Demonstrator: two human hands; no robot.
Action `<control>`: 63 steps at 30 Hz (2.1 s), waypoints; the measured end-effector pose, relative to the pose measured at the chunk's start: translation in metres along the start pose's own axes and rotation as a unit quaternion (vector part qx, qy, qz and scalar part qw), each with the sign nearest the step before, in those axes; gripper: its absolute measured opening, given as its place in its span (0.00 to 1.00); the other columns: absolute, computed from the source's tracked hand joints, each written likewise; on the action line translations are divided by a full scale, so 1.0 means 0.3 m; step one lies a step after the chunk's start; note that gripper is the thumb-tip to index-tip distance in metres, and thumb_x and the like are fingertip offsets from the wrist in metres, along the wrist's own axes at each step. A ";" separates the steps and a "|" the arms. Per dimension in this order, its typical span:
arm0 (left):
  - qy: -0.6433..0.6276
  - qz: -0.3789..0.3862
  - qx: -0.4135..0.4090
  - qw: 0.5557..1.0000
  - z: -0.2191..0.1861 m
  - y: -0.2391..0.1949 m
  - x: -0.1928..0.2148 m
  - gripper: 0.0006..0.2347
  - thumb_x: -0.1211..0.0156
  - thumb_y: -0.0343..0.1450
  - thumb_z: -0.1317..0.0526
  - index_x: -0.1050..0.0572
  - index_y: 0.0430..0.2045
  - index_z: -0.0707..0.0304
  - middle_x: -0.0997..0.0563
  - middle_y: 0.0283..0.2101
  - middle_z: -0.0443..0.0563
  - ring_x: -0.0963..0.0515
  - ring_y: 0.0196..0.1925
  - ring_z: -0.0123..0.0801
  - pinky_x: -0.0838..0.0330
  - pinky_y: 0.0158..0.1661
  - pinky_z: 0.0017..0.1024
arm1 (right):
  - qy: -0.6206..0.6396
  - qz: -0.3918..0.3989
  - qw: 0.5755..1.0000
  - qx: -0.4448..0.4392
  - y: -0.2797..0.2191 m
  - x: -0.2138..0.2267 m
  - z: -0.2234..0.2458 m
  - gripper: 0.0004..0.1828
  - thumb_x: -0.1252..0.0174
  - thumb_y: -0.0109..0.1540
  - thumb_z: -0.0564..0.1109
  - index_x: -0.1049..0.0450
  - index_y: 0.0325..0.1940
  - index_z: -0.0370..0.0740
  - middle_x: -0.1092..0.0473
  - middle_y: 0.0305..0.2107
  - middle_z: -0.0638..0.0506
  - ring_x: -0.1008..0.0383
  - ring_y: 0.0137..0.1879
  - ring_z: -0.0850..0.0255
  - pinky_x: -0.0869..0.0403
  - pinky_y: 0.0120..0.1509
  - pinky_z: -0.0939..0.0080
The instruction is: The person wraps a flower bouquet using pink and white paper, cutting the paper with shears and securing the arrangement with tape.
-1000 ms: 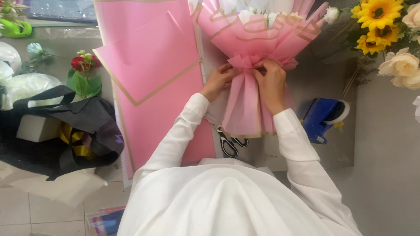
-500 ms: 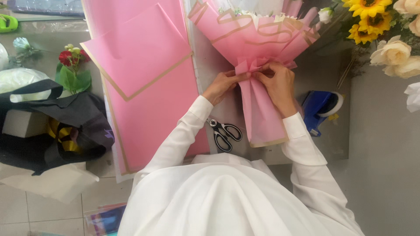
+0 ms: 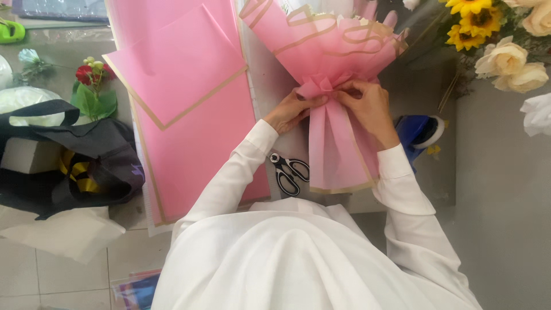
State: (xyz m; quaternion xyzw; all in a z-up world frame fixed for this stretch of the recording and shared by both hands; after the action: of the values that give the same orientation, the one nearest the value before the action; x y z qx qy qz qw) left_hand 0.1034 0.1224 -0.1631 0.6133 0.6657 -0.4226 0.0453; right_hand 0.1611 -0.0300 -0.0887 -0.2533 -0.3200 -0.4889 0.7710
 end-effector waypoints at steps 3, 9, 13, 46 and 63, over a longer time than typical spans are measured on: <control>-0.028 0.033 0.011 0.999 -0.005 0.005 -0.025 0.35 0.17 0.58 0.60 0.37 0.54 0.66 0.32 0.43 0.49 0.27 0.44 0.31 0.28 0.43 0.20 | 0.023 -0.022 0.999 0.023 0.006 -0.023 -0.031 0.11 0.30 0.65 0.50 0.17 0.44 0.42 0.21 0.37 0.41 0.19 0.49 0.44 0.23 0.51 0.50; -0.073 0.046 0.090 0.992 0.106 0.084 0.084 0.33 0.20 0.63 0.59 0.35 0.60 0.62 0.22 0.46 0.52 0.19 0.47 0.38 0.18 0.49 0.40 | -0.007 -0.025 1.000 0.001 0.004 -0.064 -0.082 0.10 0.30 0.61 0.53 0.17 0.42 0.49 0.21 0.35 0.49 0.20 0.49 0.49 0.23 0.54 0.51; -0.099 0.050 0.088 0.990 0.174 0.169 0.110 0.35 0.20 0.63 0.60 0.37 0.62 0.60 0.19 0.48 0.58 0.16 0.48 0.45 0.16 0.46 0.53 | -0.024 -0.031 0.999 0.004 0.016 -0.073 -0.104 0.09 0.29 0.61 0.55 0.17 0.40 0.52 0.21 0.33 0.52 0.20 0.47 0.52 0.23 0.52 0.52; 0.095 0.000 0.168 0.981 -0.031 0.106 0.245 0.26 0.28 0.69 0.54 0.28 0.60 0.65 0.19 0.54 0.58 0.18 0.58 0.47 0.23 0.58 0.50 | 0.242 -0.264 0.888 -0.288 -0.736 0.128 -0.542 0.21 0.47 0.76 0.54 0.37 0.67 0.39 0.38 0.63 0.34 0.32 0.65 0.40 0.28 0.62 0.45; 0.110 -0.056 0.099 0.987 -0.022 0.083 0.536 0.19 0.37 0.76 0.52 0.26 0.57 0.63 0.19 0.54 0.58 0.17 0.56 0.47 0.22 0.54 0.48 | 0.506 -0.387 0.731 -0.245 -0.672 0.060 -0.640 0.18 0.34 0.67 0.49 0.29 0.45 0.30 0.49 0.58 0.40 0.44 0.63 0.44 0.20 0.55 0.30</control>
State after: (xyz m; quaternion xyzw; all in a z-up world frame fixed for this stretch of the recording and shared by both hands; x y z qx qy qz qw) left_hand 0.0887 0.2490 -0.2646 0.6195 0.6544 -0.4187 -0.1126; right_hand 0.0293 -0.2553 -0.1877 -0.0028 0.1774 -0.8622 0.4746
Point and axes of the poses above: each hand's wrist, its own y-axis towards the middle knuckle, its own x-axis out of the back of the hand, z = x × y, the point moved 4 cm from there along y, towards the middle knuckle
